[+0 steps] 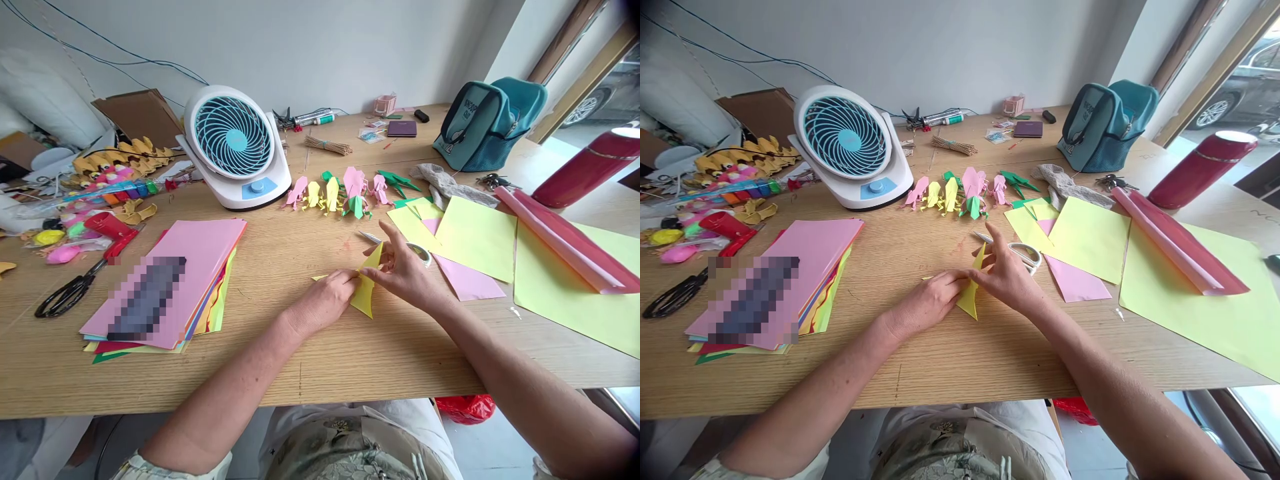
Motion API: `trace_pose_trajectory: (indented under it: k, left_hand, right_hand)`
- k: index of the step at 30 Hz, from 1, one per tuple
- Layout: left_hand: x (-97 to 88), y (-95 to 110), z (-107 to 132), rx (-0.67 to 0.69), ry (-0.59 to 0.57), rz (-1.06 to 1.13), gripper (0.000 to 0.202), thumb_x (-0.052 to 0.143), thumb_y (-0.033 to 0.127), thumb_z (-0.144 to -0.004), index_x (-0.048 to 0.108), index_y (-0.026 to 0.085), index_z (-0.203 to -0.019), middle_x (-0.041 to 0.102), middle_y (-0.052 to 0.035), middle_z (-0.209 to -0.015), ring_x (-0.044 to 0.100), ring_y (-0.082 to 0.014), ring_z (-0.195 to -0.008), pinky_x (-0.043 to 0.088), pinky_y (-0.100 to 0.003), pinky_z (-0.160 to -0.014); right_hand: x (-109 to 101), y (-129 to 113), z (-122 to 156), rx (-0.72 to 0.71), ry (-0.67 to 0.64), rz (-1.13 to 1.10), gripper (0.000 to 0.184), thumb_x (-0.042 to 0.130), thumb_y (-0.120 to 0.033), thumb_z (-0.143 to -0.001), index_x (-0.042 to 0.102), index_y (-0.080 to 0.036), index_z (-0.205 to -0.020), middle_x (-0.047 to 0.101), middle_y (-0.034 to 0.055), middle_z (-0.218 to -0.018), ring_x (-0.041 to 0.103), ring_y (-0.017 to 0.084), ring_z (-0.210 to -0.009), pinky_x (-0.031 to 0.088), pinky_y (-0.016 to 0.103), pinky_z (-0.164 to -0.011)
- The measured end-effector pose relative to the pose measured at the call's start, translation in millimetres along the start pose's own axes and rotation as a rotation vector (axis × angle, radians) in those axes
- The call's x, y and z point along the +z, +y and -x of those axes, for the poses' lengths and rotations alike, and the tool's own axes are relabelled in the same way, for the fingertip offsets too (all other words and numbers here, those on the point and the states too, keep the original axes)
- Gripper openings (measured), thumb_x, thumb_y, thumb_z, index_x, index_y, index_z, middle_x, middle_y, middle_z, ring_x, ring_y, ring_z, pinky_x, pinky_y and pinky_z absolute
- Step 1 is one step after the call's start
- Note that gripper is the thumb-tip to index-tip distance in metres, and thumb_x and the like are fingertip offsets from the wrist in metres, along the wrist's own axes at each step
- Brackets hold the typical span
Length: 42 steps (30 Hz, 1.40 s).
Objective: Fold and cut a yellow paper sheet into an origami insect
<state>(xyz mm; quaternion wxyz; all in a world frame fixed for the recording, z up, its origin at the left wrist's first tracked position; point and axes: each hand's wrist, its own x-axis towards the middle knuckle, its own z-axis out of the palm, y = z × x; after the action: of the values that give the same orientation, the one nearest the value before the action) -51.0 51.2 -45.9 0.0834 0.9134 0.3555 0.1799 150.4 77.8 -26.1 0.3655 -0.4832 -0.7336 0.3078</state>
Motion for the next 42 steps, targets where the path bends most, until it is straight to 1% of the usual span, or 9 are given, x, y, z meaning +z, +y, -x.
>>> trace_pose_trajectory:
  k: [6,11,13,18,24,29,34,39,42]
  left_hand:
    - [-0.3,2,2,-0.008,-0.023,-0.027,0.03,0.044,0.003,-0.091,0.058,0.013,-0.116,0.063,-0.0135,-0.118,0.064,-0.0241,-0.109,0.055,-0.04,-0.095]
    - [-2.8,4,1,0.041,0.003,-0.06,0.038,0.043,0.003,-0.091,0.053,0.013,-0.126,0.061,-0.0139,-0.126,0.061,-0.023,-0.117,0.053,-0.038,-0.1]
    - [-2.9,4,1,0.048,-0.004,-0.061,0.039,0.043,0.003,-0.091,0.054,0.014,-0.127,0.06,-0.0139,-0.127,0.06,-0.0234,-0.119,0.052,-0.039,-0.102]
    - [-1.4,4,2,0.051,-0.018,-0.042,0.041,0.042,0.004,-0.091,0.056,0.016,-0.128,0.058,-0.0152,-0.13,0.057,-0.025,-0.125,0.051,-0.042,-0.103]
    - [-1.8,5,3,0.023,-0.022,-0.031,0.042,0.045,0.004,-0.09,0.055,0.018,-0.129,0.059,-0.0132,-0.127,0.058,-0.0249,-0.121,0.051,-0.041,-0.102]
    - [-2.6,5,3,0.017,-0.03,-0.046,0.041,0.047,0.004,-0.089,0.054,0.016,-0.127,0.059,-0.0125,-0.124,0.06,-0.0241,-0.116,0.052,-0.039,-0.099]
    - [-3.2,4,3,0.035,-0.023,-0.049,0.035,0.048,0.003,-0.088,0.057,0.013,-0.12,0.06,-0.0136,-0.123,0.059,-0.0243,-0.116,0.052,-0.038,-0.1]
    - [-2.5,4,2,0.022,-0.03,-0.03,0.031,0.049,0.002,-0.087,0.058,0.014,-0.115,0.06,-0.0127,-0.123,0.059,-0.0234,-0.116,0.051,-0.037,-0.101]
    - [-1.6,3,2,0.023,-0.02,-0.016,0.031,0.051,0.002,-0.086,0.059,0.013,-0.113,0.06,-0.0128,-0.122,0.059,-0.0235,-0.116,0.05,-0.037,-0.103]
  right_hand:
    - [4,-2,5,0.015,-0.08,0.113,0.098,0.07,-0.027,-0.076,0.013,-0.025,-0.155,0.068,0.01,-0.114,0.065,0.022,-0.084,0.055,0.039,-0.078]
    - [-3,8,2,0.02,-0.038,0.365,0.095,0.072,-0.029,-0.072,0.023,-0.016,-0.152,0.069,0.0106,-0.091,0.065,0.03,-0.084,0.052,0.04,-0.073]
    - [-5,13,1,0.009,-0.025,0.407,0.092,0.071,-0.025,-0.071,0.026,-0.015,-0.151,0.069,0.0125,-0.095,0.065,0.031,-0.087,0.051,0.04,-0.073]
    - [-6,16,2,-0.058,-0.019,0.421,0.082,0.063,-0.022,-0.076,0.029,-0.022,-0.15,0.067,0.0129,-0.115,0.064,0.03,-0.097,0.05,0.041,-0.079]
    - [-9,5,3,-0.105,-0.067,0.385,0.07,0.06,-0.016,-0.078,0.04,-0.026,-0.145,0.065,0.0089,-0.113,0.063,0.027,-0.094,0.05,0.038,-0.079]
    - [-11,3,2,-0.136,-0.085,0.397,0.044,0.062,-0.017,-0.078,0.058,-0.023,-0.122,0.063,0.0083,-0.116,0.063,0.024,-0.09,0.05,0.035,-0.077]
    - [-13,0,1,-0.126,-0.116,0.464,0.027,0.062,-0.02,-0.082,0.065,-0.021,-0.109,0.068,0.0075,-0.103,0.063,0.024,-0.086,0.048,0.034,-0.073]
    - [-13,-4,1,-0.11,-0.077,0.476,0.023,0.062,-0.019,-0.082,0.065,-0.02,-0.105,0.068,0.0065,-0.088,0.061,0.022,-0.076,0.044,0.033,-0.068]
    - [-10,-7,2,-0.134,-0.082,0.467,0.01,0.062,-0.02,-0.083,0.063,-0.02,-0.093,0.066,0.0053,-0.081,0.058,0.021,-0.073,0.042,0.032,-0.065]
